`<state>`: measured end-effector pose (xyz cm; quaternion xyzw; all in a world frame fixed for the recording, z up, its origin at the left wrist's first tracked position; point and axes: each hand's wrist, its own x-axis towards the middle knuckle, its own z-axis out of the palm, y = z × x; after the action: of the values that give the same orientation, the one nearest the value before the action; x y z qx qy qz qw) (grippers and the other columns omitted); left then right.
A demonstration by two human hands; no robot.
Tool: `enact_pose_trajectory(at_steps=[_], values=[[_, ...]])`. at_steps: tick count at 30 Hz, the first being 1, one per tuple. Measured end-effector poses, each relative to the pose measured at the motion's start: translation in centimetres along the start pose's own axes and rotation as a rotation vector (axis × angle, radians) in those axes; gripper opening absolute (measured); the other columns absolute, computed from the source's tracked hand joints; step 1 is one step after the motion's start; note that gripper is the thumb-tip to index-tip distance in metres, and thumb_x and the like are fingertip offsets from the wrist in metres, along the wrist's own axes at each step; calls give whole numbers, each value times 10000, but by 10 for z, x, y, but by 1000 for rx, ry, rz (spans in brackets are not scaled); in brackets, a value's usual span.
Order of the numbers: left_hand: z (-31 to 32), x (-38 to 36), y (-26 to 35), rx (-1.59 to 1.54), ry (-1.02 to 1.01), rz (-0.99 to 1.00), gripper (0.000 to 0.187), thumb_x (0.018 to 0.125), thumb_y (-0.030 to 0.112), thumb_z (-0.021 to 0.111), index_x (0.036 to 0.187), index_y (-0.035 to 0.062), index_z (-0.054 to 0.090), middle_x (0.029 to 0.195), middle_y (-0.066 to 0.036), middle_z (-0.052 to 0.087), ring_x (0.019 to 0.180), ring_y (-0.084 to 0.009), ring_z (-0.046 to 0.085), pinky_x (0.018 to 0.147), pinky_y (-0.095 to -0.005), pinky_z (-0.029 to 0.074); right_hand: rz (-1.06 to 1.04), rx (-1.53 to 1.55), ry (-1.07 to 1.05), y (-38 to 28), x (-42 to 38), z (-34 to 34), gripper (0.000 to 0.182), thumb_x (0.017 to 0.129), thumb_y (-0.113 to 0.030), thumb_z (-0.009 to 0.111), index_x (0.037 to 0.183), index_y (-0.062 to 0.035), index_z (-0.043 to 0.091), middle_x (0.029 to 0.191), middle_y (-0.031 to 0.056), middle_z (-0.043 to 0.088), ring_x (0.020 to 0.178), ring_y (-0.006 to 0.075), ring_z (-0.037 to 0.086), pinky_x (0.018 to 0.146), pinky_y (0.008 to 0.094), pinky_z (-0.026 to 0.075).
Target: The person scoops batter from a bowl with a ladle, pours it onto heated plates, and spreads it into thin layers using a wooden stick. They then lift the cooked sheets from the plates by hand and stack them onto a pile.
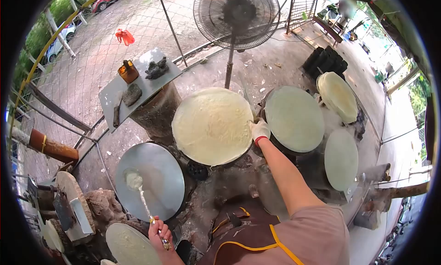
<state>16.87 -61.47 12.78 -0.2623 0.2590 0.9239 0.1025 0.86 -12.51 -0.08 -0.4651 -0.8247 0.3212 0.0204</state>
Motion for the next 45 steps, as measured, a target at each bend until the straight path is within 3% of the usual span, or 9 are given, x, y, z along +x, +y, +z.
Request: enact_pose_trajectory(at_steps=[4, 15, 22, 25, 26, 35, 38, 41, 45], values=[[1, 0, -14, 46, 55, -30, 160, 906, 58, 446, 1043, -23, 435, 660, -35, 390, 429, -73, 358, 319, -194, 336, -137, -97, -111, -1, 1, 2, 534, 721, -369, 661, 1119, -21, 588, 1090, 200, 608, 1016, 311, 591, 866, 381, 459], [24, -21, -92, 150, 87, -30, 161, 902, 70, 466, 1036, -19, 457, 661, -34, 398, 437, -81, 359, 330, -200, 309, -47, 1488, -375, -20, -22, -146, 222, 752, -89, 690, 933, 20, 622, 839, 86, 638, 699, 168, 610, 634, 276, 507], [48, -20, -196, 84, 71, -55, 167, 899, 60, 451, 1046, -19, 459, 652, -28, 405, 425, -77, 353, 319, -204, 321, -405, 927, 30, 86, 114, -418, 151, 735, -100, 674, 838, -4, 621, 710, 44, 606, 609, 134, 567, 563, 271, 470], [36, -6, -233, 80, -91, -226, 190, 941, 146, 452, 1031, -18, 484, 675, -27, 404, 485, -105, 373, 370, -218, 322, -666, 115, 329, 88, 141, -520, 246, 751, -236, 616, 870, -24, 655, 724, 110, 646, 675, 207, 613, 654, 311, 476], [61, -14, -242, -667, 227, -538, 200, 951, 132, 418, 1055, -27, 481, 640, -29, 390, 442, -104, 337, 342, -223, 284, -749, -2, 392, 90, 140, -533, 230, 754, -240, 608, 859, -41, 656, 747, 122, 647, 693, 244, 618, 667, 336, 479], [122, -45, -317, 158, -318, -336, 181, 957, 166, 410, 987, 5, 485, 587, -28, 375, 406, -118, 330, 324, -227, 278, -452, -495, 435, 280, 244, -403, 144, 777, -186, 516, 831, -128, 637, 842, 115, 624, 794, 307, 616, 691, 423, 490], [125, -52, -324, -637, 97, -532, 172, 958, 175, 411, 965, 19, 483, 587, -31, 382, 396, -121, 326, 327, -226, 280, -372, -465, 366, 322, 257, -377, 140, 762, -174, 525, 825, -128, 642, 876, 124, 622, 804, 311, 617, 699, 423, 490], [140, -75, -324, 282, -147, -326, 130, 948, 168, 427, 908, 50, 466, 593, -30, 381, 381, -122, 300, 309, -231, 257, -295, -490, 337, 332, 266, -371, 164, 762, -183, 526, 851, -120, 648, 881, 134, 634, 828, 318, 616, 731, 425, 485], [147, -104, -342, 292, 92, -40, 174, 900, 54, 437, 1055, -14, 474, 626, -13, 393, 413, -71, 343, 321, -200, 297, -241, -517, 187, 316, 254, -384, 281, 830, -246, 462, 981, -105, 653, 978, 161, 638, 933, 334, 611, 794, 435, 486]])
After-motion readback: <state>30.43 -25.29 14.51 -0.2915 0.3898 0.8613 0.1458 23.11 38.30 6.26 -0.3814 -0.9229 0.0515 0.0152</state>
